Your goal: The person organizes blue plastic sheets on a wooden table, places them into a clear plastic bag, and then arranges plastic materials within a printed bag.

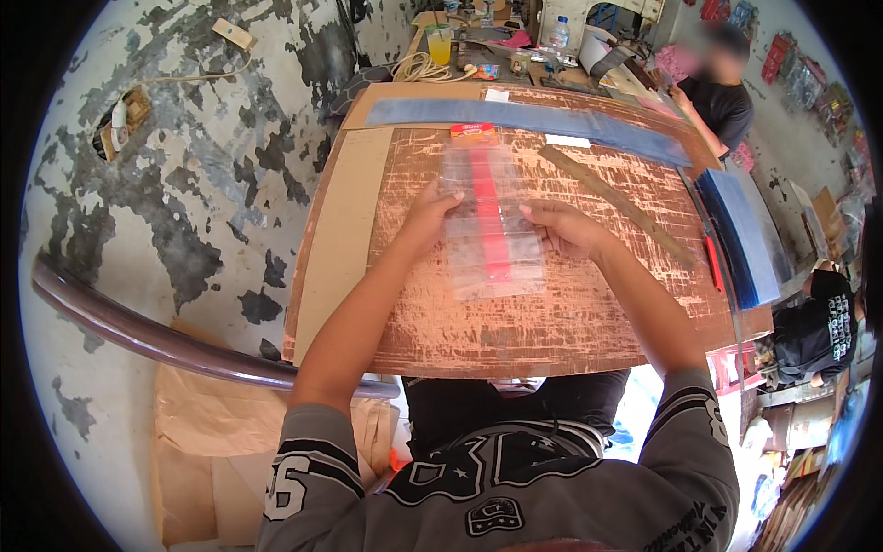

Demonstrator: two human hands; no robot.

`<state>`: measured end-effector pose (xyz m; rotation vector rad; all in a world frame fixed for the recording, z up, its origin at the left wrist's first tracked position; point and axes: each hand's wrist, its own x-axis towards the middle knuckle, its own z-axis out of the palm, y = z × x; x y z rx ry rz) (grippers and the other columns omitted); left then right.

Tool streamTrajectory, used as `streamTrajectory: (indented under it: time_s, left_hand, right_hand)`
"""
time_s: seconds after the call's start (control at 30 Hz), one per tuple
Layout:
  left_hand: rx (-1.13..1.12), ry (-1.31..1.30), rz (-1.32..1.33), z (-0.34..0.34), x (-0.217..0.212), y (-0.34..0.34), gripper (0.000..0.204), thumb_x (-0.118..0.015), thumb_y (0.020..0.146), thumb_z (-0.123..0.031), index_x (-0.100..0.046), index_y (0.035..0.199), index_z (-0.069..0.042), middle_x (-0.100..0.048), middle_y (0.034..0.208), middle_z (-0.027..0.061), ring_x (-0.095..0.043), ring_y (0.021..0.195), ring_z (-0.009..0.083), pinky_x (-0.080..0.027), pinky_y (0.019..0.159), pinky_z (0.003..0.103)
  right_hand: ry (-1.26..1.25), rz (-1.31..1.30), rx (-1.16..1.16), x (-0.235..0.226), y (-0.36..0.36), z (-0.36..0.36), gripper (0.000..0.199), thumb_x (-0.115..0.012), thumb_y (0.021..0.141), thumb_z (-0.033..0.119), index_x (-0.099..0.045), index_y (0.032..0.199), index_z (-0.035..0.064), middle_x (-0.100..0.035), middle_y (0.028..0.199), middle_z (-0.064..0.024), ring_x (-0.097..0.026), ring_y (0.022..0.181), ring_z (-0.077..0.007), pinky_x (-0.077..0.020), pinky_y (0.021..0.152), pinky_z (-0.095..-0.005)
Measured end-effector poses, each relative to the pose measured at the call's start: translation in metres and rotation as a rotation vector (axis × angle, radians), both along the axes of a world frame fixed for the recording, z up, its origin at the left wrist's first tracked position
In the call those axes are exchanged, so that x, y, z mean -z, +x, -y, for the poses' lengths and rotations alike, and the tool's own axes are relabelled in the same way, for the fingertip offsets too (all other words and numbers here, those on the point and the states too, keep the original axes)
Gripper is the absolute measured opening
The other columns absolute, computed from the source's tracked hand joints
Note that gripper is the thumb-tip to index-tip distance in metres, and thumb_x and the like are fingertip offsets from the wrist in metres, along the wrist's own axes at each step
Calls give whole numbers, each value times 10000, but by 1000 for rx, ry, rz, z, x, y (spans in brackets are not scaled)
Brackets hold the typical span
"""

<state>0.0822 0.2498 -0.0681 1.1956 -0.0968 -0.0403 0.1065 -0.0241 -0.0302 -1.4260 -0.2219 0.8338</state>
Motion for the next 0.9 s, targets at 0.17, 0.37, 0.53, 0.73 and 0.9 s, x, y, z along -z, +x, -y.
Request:
streamTrajectory:
  time_s: [0.17, 0.37, 0.53, 0.73, 0.9]
  left_hand:
    - [41, 68, 53, -4, 8, 1, 590, -605, 964, -44, -378, 1507, -10, -631, 1287, 88, -627, 1086, 163, -528, 942, 327]
    - [53, 78, 92, 16, -1, 5, 595, -592, 980, -44, -357, 1526, -18, -619, 1303, 63, -616, 1090, 151, -503, 984, 320]
    - [2, 34, 166, 44, -11, 24, 493, -586, 990, -60, -435, 1458, -17, -634, 1289, 69, -620, 1122, 160, -485, 1010, 328]
    - [-54, 156, 101, 47, 13, 49, 271, -583, 1010, -105, -586, 1269, -27, -684, 1138, 62, -652, 1012, 155, -515, 925, 304]
    - [-99, 10, 88, 55, 20, 47, 201, -562, 1030, -143, -657, 1151, -13, -702, 1093, 65, -676, 930, 154, -548, 834, 279]
  right_hand:
    - [-14, 101, 42, 0, 22, 2, 404, -593, 1034, 266, -532, 1376, 61, -673, 989, -29, -674, 815, -108, -589, 657, -246]
    - [-22, 467, 58, 20, 41, 7, 379, -615, 1017, 205, -538, 1371, 95, -620, 896, 11, -614, 751, -77, -536, 588, -233]
    - [74, 656, 119, 28, 70, 26, 262, -588, 1029, 167, -553, 1251, 32, -598, 840, 7, -592, 708, -78, -534, 572, -243]
    - [174, 625, 162, 42, 78, 43, 210, -577, 1041, 157, -585, 1215, 38, -625, 844, 14, -584, 660, -65, -504, 562, -217]
    - [260, 535, 174, 56, 86, 53, 239, -576, 1027, 134, -601, 1236, 22, -654, 887, 0, -602, 668, -79, -494, 569, -213]
